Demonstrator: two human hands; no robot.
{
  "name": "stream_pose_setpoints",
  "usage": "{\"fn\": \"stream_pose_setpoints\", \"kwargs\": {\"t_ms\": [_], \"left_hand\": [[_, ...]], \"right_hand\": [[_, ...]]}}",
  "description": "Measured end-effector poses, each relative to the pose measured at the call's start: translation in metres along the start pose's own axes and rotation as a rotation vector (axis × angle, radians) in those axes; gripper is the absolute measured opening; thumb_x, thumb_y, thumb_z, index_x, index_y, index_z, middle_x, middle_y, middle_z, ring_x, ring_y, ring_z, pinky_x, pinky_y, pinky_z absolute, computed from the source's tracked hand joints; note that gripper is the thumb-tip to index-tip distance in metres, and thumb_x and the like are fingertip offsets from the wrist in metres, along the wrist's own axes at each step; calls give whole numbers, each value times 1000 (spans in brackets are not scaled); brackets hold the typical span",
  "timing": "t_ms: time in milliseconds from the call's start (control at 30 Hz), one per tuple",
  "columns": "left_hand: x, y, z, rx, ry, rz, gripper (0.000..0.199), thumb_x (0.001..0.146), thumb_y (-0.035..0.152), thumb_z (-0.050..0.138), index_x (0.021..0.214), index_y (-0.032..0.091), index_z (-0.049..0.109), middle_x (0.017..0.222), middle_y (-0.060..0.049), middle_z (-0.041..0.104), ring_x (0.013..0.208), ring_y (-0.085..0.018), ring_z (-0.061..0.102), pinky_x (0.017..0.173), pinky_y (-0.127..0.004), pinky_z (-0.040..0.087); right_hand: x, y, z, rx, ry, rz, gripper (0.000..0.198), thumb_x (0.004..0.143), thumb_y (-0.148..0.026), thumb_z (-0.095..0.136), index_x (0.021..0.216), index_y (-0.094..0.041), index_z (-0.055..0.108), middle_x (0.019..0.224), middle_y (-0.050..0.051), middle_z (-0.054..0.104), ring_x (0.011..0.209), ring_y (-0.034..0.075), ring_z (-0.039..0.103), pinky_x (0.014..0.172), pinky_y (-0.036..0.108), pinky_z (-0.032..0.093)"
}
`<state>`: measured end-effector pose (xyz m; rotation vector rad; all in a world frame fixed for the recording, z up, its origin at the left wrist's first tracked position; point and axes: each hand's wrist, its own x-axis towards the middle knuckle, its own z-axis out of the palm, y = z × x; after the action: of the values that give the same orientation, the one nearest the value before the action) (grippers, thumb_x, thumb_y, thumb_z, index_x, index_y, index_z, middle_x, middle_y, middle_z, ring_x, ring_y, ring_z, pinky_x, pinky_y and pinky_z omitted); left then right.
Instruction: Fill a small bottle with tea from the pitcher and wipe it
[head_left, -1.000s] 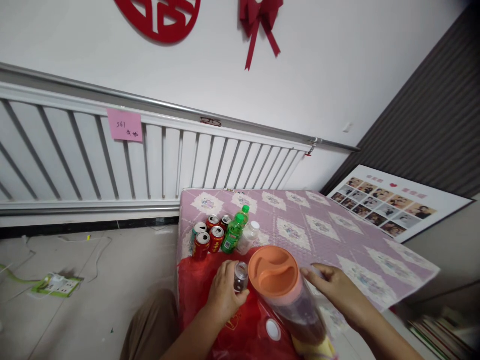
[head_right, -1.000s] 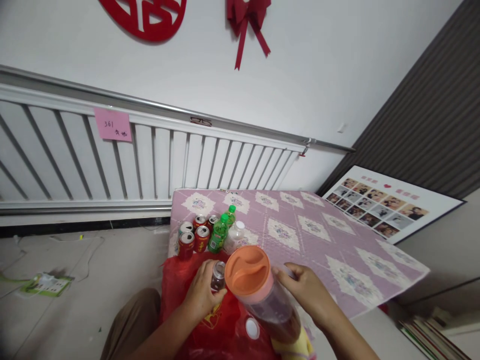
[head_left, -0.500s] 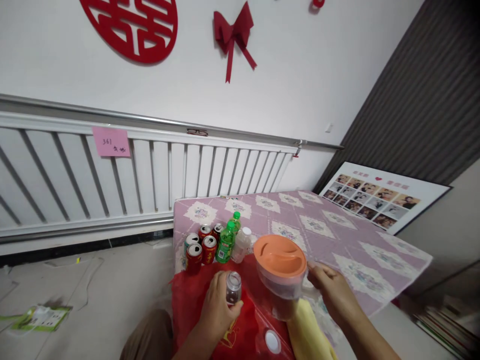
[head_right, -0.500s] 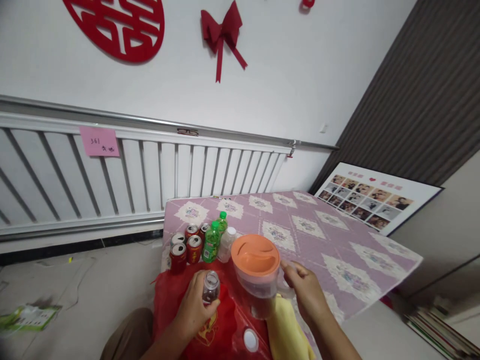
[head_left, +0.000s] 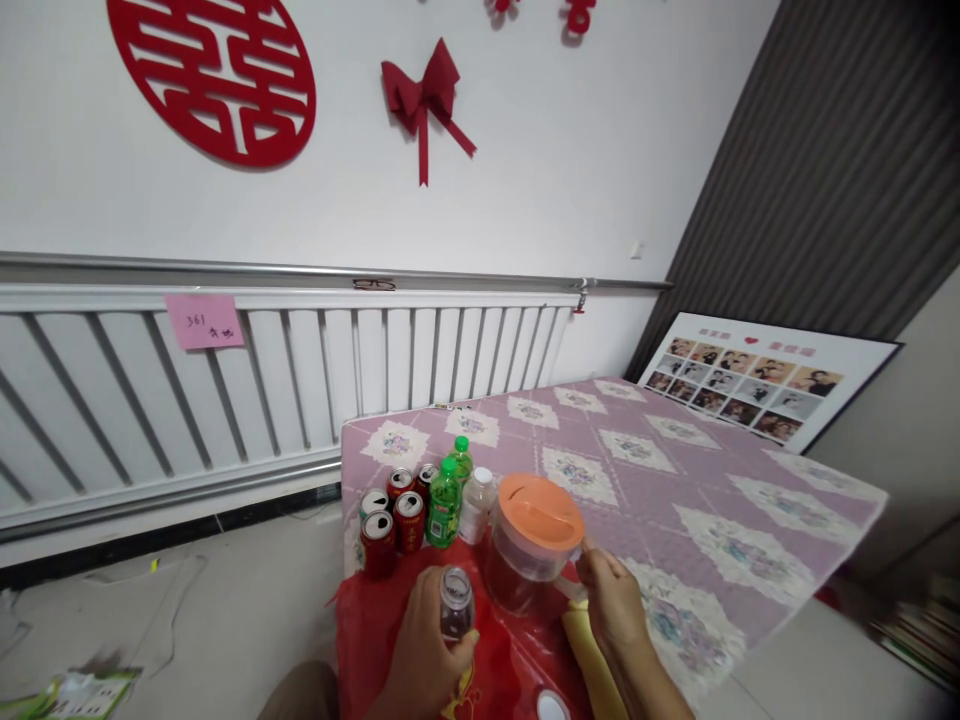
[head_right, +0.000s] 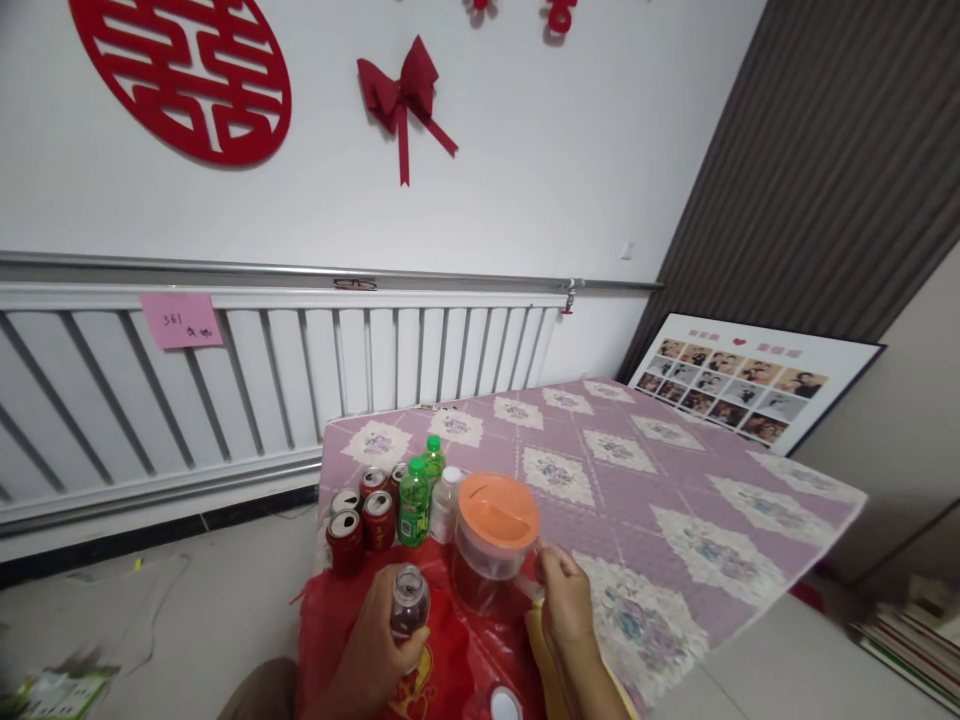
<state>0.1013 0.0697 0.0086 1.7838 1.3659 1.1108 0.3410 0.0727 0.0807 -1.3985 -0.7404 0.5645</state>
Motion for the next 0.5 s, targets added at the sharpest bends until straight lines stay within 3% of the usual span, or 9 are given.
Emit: {"fn": "stream_pose_setpoints", "kwargs": {"t_ms": [267, 400, 500], "left_hand": [[0, 4, -3, -1, -5, 21, 59, 62, 18, 62, 121, 19, 54, 114, -10, 64, 110, -28, 61, 101, -46, 48], [0, 4, -3, -25, 3, 58, 57, 63, 17, 62, 119, 17, 52, 114, -11, 63, 110, -27, 61, 99, -44, 49], [0, 3, -3, -17, 15, 57, 54, 64, 17, 63, 117, 20, 54, 112, -8, 65, 108, -26, 63, 96, -42, 52]], "right_hand": [[-14, 7, 0, -5, -23, 52, 35, 68, -54, 65, 65, -19, 61, 54, -3, 57, 56, 16, 51, 55, 27, 45], [-10, 7, -7, -52, -59, 47, 42, 68, -58, 65, 76, -17, 68, 74, 3, 72, 75, 23, 64, 69, 31, 51], [-13, 12, -17, -90, -38, 29, 49, 66, -59, 67, 92, -18, 69, 96, 6, 74, 96, 28, 65, 84, 35, 51]]}}
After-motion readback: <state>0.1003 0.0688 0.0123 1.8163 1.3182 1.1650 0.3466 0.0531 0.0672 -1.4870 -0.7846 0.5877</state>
